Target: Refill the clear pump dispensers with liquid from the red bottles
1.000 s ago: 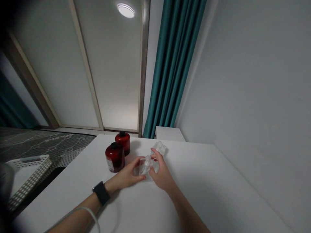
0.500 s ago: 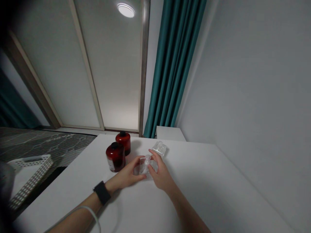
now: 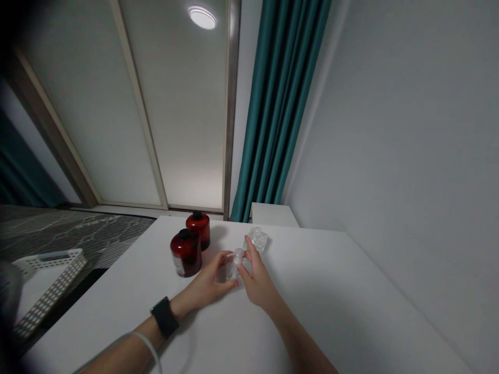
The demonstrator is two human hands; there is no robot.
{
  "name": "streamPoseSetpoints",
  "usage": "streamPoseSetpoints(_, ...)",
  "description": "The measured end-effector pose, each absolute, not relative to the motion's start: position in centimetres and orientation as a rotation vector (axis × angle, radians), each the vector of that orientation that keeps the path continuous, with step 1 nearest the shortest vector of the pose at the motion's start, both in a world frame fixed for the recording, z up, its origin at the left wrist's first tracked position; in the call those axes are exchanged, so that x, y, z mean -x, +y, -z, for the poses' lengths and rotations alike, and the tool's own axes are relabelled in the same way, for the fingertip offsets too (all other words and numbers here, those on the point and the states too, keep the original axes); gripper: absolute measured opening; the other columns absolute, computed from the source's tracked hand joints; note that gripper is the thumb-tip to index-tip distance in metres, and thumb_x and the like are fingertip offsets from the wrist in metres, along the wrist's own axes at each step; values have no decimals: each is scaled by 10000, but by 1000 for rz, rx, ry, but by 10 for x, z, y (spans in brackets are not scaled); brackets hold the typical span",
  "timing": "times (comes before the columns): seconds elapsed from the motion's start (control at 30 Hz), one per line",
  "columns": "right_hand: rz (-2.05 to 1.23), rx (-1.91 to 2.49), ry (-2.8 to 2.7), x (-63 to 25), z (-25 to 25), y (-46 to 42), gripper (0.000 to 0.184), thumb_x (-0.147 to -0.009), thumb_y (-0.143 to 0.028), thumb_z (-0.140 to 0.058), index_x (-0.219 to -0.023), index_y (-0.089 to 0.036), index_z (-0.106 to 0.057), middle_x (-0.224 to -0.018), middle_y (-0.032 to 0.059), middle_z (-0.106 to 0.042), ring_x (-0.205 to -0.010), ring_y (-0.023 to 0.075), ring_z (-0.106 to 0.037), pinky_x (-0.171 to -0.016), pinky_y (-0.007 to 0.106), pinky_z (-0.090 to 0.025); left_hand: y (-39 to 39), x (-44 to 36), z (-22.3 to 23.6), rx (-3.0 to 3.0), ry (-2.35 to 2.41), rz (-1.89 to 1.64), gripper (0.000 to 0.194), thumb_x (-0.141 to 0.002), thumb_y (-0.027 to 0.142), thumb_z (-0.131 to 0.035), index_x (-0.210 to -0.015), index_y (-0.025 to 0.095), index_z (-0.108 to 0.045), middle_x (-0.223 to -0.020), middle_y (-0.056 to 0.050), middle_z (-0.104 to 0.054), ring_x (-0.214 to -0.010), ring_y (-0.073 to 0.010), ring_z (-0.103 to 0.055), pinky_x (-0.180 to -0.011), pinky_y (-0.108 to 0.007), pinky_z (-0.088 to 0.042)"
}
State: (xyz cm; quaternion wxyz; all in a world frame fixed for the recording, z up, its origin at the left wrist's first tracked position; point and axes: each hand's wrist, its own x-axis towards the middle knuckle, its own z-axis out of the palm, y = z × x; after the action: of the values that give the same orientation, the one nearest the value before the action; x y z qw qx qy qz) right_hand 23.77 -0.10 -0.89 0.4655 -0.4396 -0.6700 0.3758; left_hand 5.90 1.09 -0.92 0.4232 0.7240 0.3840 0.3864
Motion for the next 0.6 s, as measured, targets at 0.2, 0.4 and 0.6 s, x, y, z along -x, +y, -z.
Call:
streamPoseSetpoints(0.2,-780,1195,-1534,-222,18,-3,625,-914,-301,-486,-1502,-223,-289,-1426,134,-489,-1286,258,-518,-1133,473,-349,0,-72,15,-1825,1151,-1082,551,-771,250,-713,-1251,169,-455,-1294,-162,-604,-1224,-302,-583,-1064,-489,-455)
streamPoseSetpoints(0.4,-813,1158,-1536,-219,19,-2,614,-949,-349,-457,-1506,-205,-241,-1320,136,-565,-1229,249,-566,-1129,480,-355,-11,-72,9,-2098,1286,-1154,656,-819,238,-626,-1395,101,-344,-1379,-235,-520,-1295,-346,-530,-1066,-550,-457)
streamPoseSetpoints(0.6,-762,1154,-1520,-219,25,1,600,-957,-402,-465,-1499,-230,-274,-1322,136,-572,-1244,255,-565,-1122,484,-366,-27,-65,-21,-2431,1257,-1431,695,-849,168,-550,-1462,113,-229,-1368,-228,-484,-1300,-339,-485,-1049,-555,-464)
